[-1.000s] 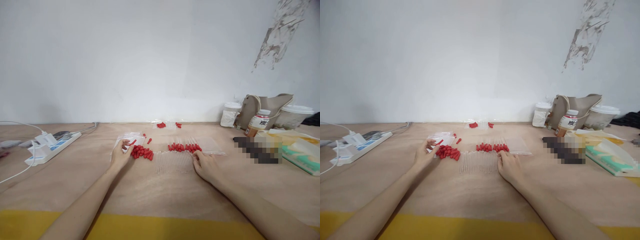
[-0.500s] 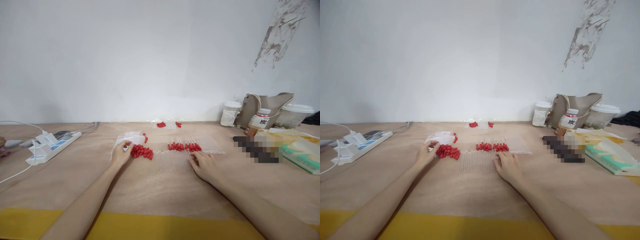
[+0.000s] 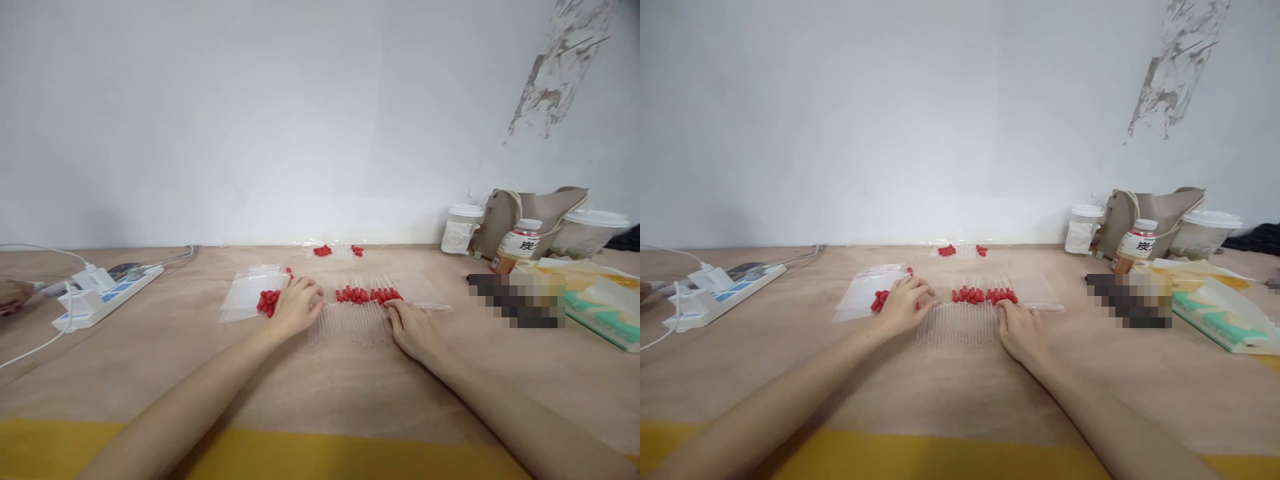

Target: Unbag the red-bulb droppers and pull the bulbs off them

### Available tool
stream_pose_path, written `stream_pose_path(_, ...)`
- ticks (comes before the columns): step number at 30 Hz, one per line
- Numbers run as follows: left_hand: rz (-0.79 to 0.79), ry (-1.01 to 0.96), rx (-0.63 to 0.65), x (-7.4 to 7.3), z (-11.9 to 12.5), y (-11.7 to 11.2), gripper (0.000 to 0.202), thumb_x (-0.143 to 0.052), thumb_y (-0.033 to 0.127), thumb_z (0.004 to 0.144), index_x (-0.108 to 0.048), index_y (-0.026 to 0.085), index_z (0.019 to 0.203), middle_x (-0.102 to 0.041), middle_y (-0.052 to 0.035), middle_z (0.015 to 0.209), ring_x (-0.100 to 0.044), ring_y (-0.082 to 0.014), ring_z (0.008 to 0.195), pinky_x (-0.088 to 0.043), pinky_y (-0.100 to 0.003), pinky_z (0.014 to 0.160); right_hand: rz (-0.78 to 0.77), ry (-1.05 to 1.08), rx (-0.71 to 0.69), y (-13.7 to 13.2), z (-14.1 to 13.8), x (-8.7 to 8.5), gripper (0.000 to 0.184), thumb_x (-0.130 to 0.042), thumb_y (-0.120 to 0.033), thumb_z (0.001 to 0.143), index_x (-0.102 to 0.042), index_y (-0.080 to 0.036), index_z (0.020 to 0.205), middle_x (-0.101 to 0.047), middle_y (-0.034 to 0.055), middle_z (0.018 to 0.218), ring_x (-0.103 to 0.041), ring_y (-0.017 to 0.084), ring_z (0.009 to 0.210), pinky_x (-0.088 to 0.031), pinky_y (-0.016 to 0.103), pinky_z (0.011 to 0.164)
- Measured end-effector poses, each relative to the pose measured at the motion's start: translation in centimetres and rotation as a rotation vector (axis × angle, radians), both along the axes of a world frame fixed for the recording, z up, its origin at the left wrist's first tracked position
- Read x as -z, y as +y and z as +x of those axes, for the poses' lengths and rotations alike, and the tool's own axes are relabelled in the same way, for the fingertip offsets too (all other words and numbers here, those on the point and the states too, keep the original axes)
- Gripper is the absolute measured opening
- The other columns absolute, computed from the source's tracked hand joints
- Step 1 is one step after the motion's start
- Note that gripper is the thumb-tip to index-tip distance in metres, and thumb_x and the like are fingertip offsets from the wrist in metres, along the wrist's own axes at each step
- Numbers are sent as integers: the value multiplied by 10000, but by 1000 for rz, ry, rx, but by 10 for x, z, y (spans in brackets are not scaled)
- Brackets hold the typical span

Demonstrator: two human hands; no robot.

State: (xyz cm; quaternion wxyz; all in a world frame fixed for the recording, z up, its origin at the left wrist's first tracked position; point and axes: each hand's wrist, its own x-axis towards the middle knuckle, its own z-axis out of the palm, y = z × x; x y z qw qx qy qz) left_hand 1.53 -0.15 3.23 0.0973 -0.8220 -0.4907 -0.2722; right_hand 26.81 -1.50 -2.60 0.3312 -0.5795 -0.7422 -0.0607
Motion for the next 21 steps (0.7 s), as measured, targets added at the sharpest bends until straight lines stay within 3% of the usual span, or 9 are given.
stream_pose_path(3, -160, 18, -88, 0, 33, 19, 166, -532, 356, 763, -608, 210, 781, -578, -60, 926, -473, -245, 973, -349, -400, 824, -20, 30, 19, -1, 1, -3, 199, -389, -288, 835, -559, -197, 888, -666, 32, 826, -599, 200, 791, -311, 315, 686)
stream_pose_path(6, -234, 29, -96, 3, 51, 38, 225, -598, 421, 690, -609, 212, 772, -581, -72, 931, -475, -271, 979, -352, -427, 819, -63, 60, 6, -2, 1, -6, 186, -432, -298, 796, -556, -184, 873, -654, 29, 733, -593, 184, 688, -328, 292, 636)
stream_pose_path(10, -311, 39, -92, 6, 58, 52, 321, -631, 501, 625, -607, 221, 779, -589, -70, 925, -481, -276, 985, -348, -432, 832, -148, 135, -69, -1, 1, -6, 170, -464, -270, 749, -556, -179, 860, -616, 2, 620, -570, 162, 610, -347, 261, 580)
stream_pose_path(14, -349, 26, -123, 7, 61, 57, 380, -544, 578, 673, -609, 211, 749, -599, -75, 923, -485, -276, 993, -335, -438, 851, -143, 198, -153, 2, 2, -3, 187, -447, -268, 752, -566, -176, 862, -632, 17, 682, -565, 152, 614, -370, 260, 579)
stream_pose_path(21, -377, -23, -199, 9, 69, 62, 262, -560, 438, 713, -633, 192, 664, -620, -88, 924, -492, -280, 1015, -331, -426, 864, -164, 234, -167, 6, 3, -1, 200, -454, -275, 746, -582, -174, 862, -636, 43, 770, -572, 159, 704, -398, 261, 611)
